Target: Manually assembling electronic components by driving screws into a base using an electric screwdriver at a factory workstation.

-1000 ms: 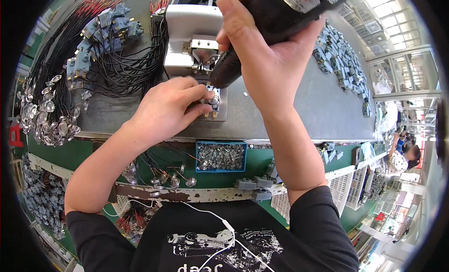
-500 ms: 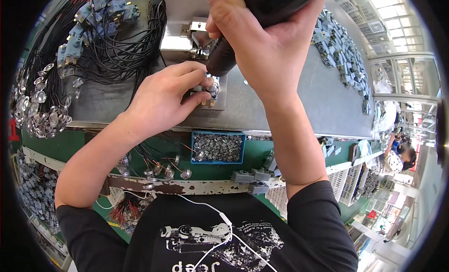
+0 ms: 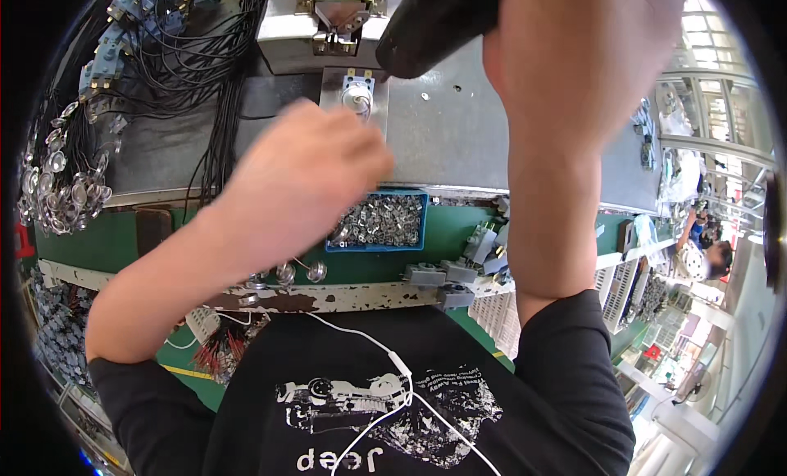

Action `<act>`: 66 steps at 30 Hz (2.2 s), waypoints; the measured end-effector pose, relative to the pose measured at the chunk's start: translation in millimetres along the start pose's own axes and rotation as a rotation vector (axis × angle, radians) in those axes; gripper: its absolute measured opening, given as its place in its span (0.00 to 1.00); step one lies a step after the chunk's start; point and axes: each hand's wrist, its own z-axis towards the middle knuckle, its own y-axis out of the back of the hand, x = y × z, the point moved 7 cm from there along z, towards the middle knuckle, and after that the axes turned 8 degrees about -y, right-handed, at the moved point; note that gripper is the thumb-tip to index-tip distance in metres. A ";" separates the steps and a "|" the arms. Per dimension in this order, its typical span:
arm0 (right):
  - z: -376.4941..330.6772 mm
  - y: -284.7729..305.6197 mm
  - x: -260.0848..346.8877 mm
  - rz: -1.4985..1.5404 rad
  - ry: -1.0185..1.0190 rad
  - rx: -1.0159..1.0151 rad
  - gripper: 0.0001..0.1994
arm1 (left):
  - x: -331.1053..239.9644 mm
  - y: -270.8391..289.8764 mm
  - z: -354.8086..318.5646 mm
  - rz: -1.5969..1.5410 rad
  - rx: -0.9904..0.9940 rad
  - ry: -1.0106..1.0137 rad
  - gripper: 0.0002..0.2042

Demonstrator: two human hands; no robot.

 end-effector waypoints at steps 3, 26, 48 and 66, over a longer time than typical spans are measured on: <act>4.3 -26.0 -4.6 -0.075 0.088 -0.038 0.21 | -23.4 -45.1 -10.0 -0.091 0.249 -0.117 0.03; 19.4 -103.4 40.4 0.531 -0.055 0.168 0.30 | -31.9 -37.0 -9.6 -0.296 0.193 -0.086 0.05; 43.7 -112.1 24.2 0.360 -0.037 0.452 0.25 | 49.1 55.7 -27.6 -0.257 -0.326 0.430 0.07; -10.7 -50.5 43.1 0.278 -0.271 0.130 0.14 | 46.0 12.3 -19.8 -0.071 -0.231 0.275 0.09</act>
